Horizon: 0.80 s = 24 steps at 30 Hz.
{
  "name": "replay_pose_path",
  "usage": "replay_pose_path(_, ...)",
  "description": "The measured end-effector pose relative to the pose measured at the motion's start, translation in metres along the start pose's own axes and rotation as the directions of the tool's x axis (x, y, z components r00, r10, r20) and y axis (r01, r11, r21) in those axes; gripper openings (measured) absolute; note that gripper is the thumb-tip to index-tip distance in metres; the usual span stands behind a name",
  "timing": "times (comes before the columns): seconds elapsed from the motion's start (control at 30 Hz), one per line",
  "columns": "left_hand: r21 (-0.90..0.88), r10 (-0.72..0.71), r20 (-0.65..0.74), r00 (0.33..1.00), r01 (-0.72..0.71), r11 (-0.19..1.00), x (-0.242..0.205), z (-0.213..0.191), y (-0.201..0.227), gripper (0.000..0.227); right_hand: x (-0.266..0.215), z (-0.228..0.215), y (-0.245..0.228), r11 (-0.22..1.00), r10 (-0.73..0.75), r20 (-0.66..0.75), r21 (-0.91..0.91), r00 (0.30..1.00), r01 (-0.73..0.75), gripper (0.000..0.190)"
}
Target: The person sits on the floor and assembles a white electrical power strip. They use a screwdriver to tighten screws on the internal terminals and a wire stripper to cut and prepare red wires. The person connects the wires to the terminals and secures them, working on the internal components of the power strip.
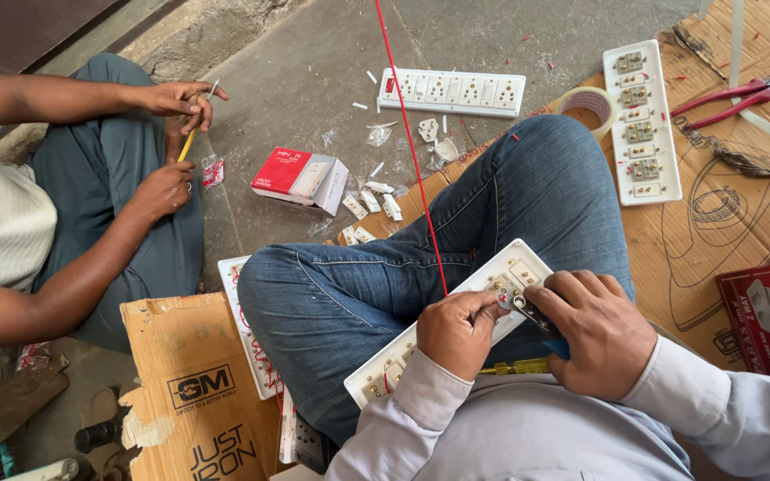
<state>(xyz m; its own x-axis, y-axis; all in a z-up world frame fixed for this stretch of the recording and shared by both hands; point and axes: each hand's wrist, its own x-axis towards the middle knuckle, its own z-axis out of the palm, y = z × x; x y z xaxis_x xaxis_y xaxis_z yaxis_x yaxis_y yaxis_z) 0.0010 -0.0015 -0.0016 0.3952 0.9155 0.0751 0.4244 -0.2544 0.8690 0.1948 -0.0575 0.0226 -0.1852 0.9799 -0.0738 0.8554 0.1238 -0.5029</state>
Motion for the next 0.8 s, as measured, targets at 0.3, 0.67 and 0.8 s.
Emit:
replay_pose_path(0.3,0.020,0.025,0.009,1.000,-0.025,0.999,0.000,-0.001,0.003,0.011,0.001,0.010,0.010,0.999,0.001,-0.018,0.034,1.000,0.000,0.084)
replay_pose_path(0.67,0.112,0.149,-0.068,0.987,-0.141,0.984,-0.001,0.006,-0.005,0.012,-0.009,0.033,0.030,0.877,0.058,-0.129,0.480,0.990,0.011,0.063)
replay_pose_path(0.8,0.138,0.163,-0.076,0.984,-0.152,0.979,-0.002,0.009,-0.013,0.012,-0.016,0.066,0.049,0.818,0.227,-0.066,0.555,0.972,-0.154,0.057)
